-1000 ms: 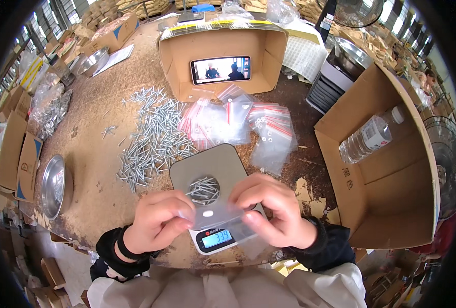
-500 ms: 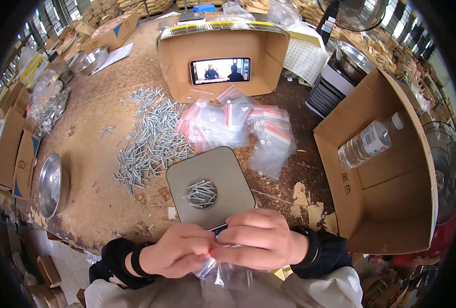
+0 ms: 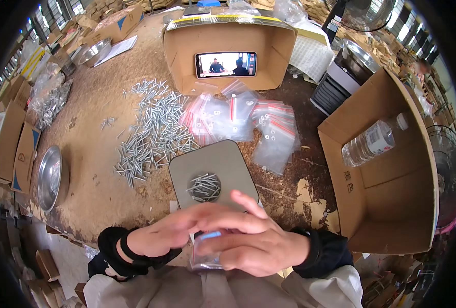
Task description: The person scoops nails from a large pile on a table and places them onto a digital scale. After weighing, the person transfers the nails into small plastic bags, seals them, and places the filled bags into a cardboard box. The process is repeated multiple times throughout the video.
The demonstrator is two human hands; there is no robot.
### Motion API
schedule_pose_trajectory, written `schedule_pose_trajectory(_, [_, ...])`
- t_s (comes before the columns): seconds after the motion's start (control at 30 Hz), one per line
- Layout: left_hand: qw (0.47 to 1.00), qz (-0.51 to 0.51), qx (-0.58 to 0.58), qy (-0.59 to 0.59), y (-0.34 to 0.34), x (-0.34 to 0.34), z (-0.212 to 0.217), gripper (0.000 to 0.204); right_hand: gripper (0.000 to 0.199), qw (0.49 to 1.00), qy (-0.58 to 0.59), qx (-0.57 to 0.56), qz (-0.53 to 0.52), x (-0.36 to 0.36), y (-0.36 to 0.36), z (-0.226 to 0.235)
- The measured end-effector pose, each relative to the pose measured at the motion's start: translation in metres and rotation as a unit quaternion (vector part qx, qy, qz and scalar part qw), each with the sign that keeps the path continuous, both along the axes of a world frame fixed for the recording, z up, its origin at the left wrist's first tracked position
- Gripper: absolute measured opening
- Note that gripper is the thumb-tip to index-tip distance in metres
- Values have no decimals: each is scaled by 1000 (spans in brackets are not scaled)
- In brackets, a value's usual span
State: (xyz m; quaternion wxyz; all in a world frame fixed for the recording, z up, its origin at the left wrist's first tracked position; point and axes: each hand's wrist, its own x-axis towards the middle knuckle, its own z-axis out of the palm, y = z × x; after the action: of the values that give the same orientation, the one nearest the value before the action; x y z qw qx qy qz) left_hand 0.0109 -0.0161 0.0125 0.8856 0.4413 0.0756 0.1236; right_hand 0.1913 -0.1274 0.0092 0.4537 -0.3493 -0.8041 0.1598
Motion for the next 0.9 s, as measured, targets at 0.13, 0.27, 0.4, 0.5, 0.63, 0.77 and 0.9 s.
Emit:
schedule_pose_trajectory(0.13, [938, -159, 302, -60, 14, -3, -13, 50, 8, 999, -38, -15, 5, 0, 7, 0])
schedule_pose_trajectory(0.27, [982, -5, 189, -3, 17, -11, -10, 28, 32, 996, -58, -4, -68, 14, 20, 8])
schedule_pose_trajectory(0.4, [863, 205, 461, 25, 40, -13, -6, 28, 87, 980, -86, -152, -92, 31, 47, -8])
schedule_pose_trajectory(0.5, [625, 329, 698, 120, 52, -10, -13, 30, 102, 962, -154, -209, -84, 27, 55, -22])
schedule_pose_trajectory(0.63, [564, 283, 758, 165, 54, -8, -24, 34, 100, 967, -154, -166, -118, 27, 58, -18])
schedule_pose_trajectory(0.77, [538, 285, 772, 183, 47, -6, -26, 35, 95, 971, -117, -185, -96, 19, 59, -23])
schedule_pose_trajectory(0.9, [578, 259, 749, 196, 48, -7, -24, 36, 93, 961, -140, -188, -145, 18, 55, -13])
